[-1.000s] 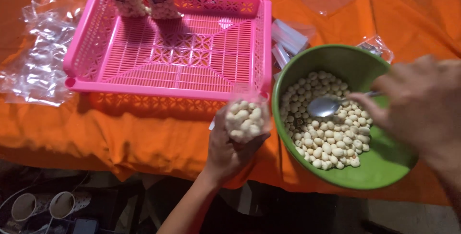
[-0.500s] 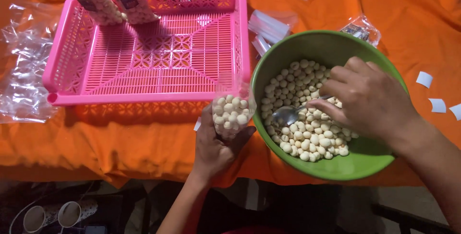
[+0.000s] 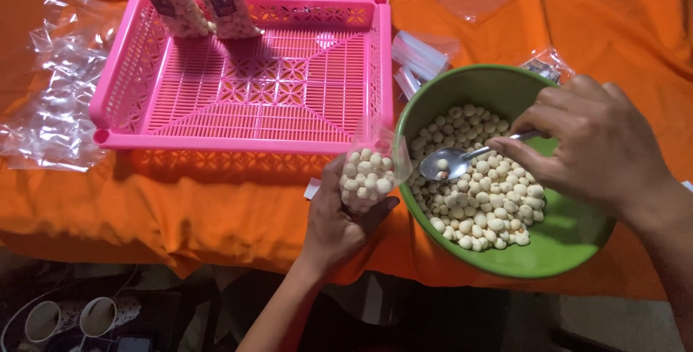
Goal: Scooping small round snacks from a bowl into a plastic bag using a spoon.
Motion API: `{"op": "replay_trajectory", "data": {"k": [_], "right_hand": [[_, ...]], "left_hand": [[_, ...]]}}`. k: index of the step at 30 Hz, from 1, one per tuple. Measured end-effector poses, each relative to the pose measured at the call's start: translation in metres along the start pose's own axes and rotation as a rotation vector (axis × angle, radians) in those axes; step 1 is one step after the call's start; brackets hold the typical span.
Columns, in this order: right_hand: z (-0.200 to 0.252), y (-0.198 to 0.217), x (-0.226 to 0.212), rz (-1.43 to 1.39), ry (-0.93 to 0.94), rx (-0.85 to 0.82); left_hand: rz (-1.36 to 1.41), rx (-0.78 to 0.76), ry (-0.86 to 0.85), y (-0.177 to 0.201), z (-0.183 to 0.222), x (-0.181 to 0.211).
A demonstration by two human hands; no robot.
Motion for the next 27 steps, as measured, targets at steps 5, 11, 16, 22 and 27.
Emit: {"op": "replay_trajectory", "data": {"k": [5, 11, 16, 22, 27], "right_hand": [[-0.013, 0.035, 0.005, 0.055, 0.014, 0.113], [-0.029, 0.068, 0.007, -0.308, 0.017, 0.317], [-0.045, 0.099, -0.025, -0.182, 0.124, 0.372], [-0.006, 0.053, -0.009, -0.173, 0.108, 0.51], [0.008, 0.009, 0.012, 0.076, 0.003, 0.288]], "left_hand": [[-0.027, 0.012, 0.016, 0.002, 0.0, -0.002], [0.044, -0.007, -0.063, 0.004, 0.001, 0.004], [0.029, 0.008, -0.103, 0.004, 0.001, 0.002], [-0.006, 0.036, -0.136, 0.003, 0.002, 0.0], [0.047, 0.002, -0.062, 0.004, 0.001, 0.003]]}}
Point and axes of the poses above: each hand's wrist, its own z-axis away from the middle knuckle, its own y-axis out of the back of the hand, x = y × z, the point moved 3 cm from there along -z, towards the middle knuckle, and after that the axes turned 13 degrees about y, right-handed, at the moved point
